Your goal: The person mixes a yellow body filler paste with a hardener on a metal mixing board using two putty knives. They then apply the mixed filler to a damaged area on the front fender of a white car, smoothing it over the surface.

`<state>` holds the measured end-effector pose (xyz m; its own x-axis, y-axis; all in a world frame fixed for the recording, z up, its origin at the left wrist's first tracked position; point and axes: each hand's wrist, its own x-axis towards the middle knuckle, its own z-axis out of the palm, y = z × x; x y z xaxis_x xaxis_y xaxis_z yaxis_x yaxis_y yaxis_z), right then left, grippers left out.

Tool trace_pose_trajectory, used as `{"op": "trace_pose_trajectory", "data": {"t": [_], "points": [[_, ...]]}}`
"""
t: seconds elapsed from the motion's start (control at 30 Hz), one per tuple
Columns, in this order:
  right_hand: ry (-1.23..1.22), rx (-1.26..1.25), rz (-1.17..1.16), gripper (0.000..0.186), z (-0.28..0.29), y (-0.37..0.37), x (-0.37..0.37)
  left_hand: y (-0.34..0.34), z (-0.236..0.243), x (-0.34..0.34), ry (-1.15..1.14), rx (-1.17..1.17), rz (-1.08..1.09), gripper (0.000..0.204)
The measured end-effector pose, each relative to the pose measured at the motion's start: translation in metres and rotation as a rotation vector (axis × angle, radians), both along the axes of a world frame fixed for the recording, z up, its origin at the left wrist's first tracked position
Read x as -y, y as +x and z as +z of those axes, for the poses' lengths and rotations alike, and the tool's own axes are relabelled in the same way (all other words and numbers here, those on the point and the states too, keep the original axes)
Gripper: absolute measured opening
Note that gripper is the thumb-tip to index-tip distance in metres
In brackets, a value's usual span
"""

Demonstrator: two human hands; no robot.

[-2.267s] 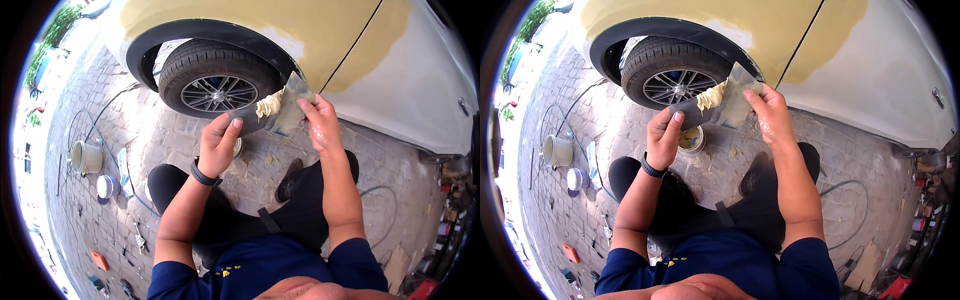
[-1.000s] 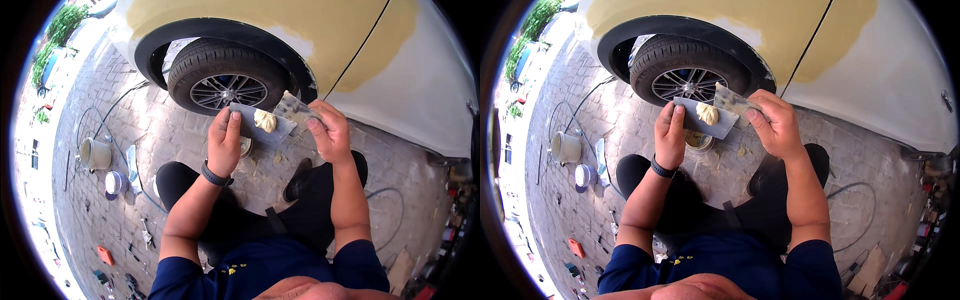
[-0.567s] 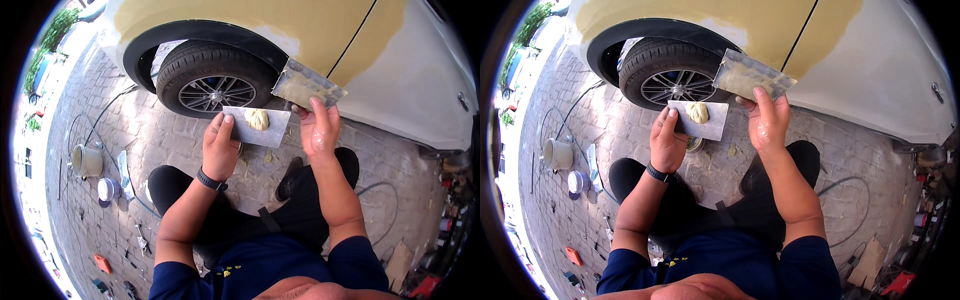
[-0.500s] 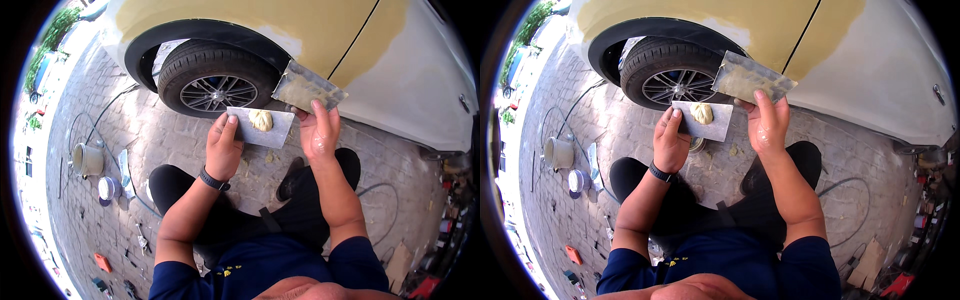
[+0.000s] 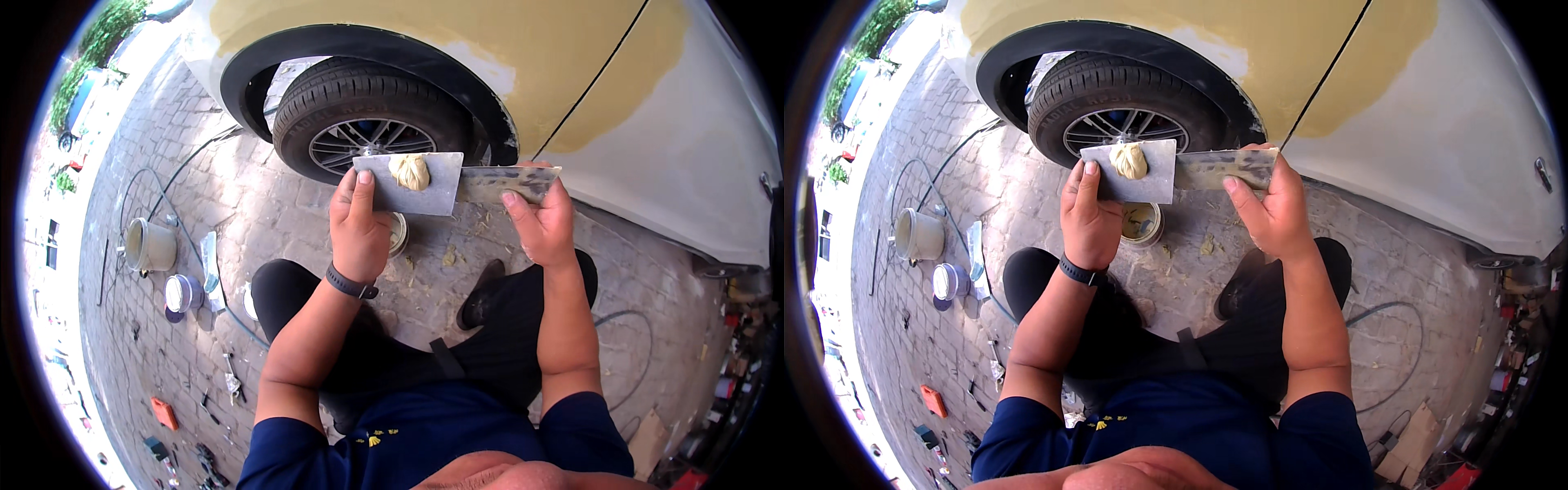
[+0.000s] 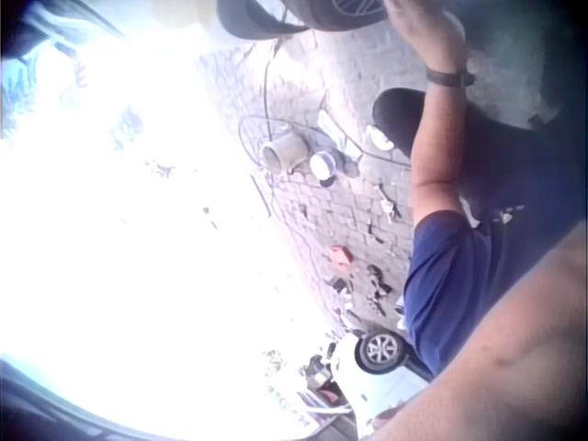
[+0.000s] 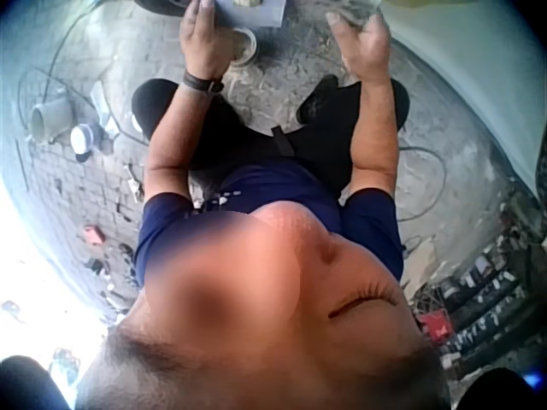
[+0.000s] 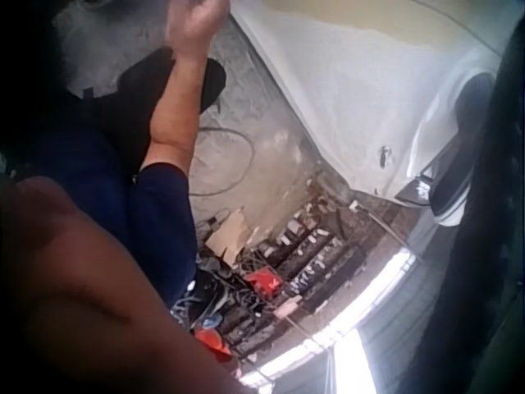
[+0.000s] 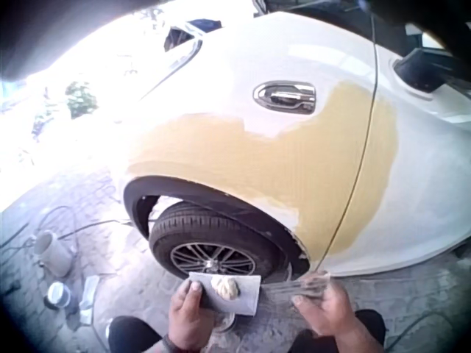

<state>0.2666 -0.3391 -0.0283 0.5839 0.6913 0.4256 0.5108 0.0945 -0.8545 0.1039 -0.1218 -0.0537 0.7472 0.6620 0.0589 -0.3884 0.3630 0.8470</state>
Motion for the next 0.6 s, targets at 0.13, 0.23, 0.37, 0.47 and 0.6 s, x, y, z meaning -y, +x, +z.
{"op": "trace_pose_trajectory", "data": {"t": [0.13,0.23,0.37,0.47,0.6], "points": [[0.574,-0.782,0.065,0.027,0.012,0.0,-0.015,0.008,0.002,0.0,-0.319,0.089,-0.137,0.037],[0.75,-1.135,0.32,0.026,-0.01,0.007,-0.017,0.003,-0.003,0.025,-0.533,-0.071,-0.251,0.037],[0.556,-1.183,0.135,0.025,-0.024,-0.007,-0.036,0.0,-0.006,0.046,-0.599,-0.121,-0.296,0.032],[0.445,-1.113,0.072,0.027,-0.029,-0.009,-0.037,0.0,-0.008,0.031,-0.565,-0.079,-0.111,0.031],[0.261,-0.854,-0.128,0.029,-0.037,-0.003,-0.035,-0.003,-0.005,0.003,-0.255,-0.028,0.029,0.031]]}}
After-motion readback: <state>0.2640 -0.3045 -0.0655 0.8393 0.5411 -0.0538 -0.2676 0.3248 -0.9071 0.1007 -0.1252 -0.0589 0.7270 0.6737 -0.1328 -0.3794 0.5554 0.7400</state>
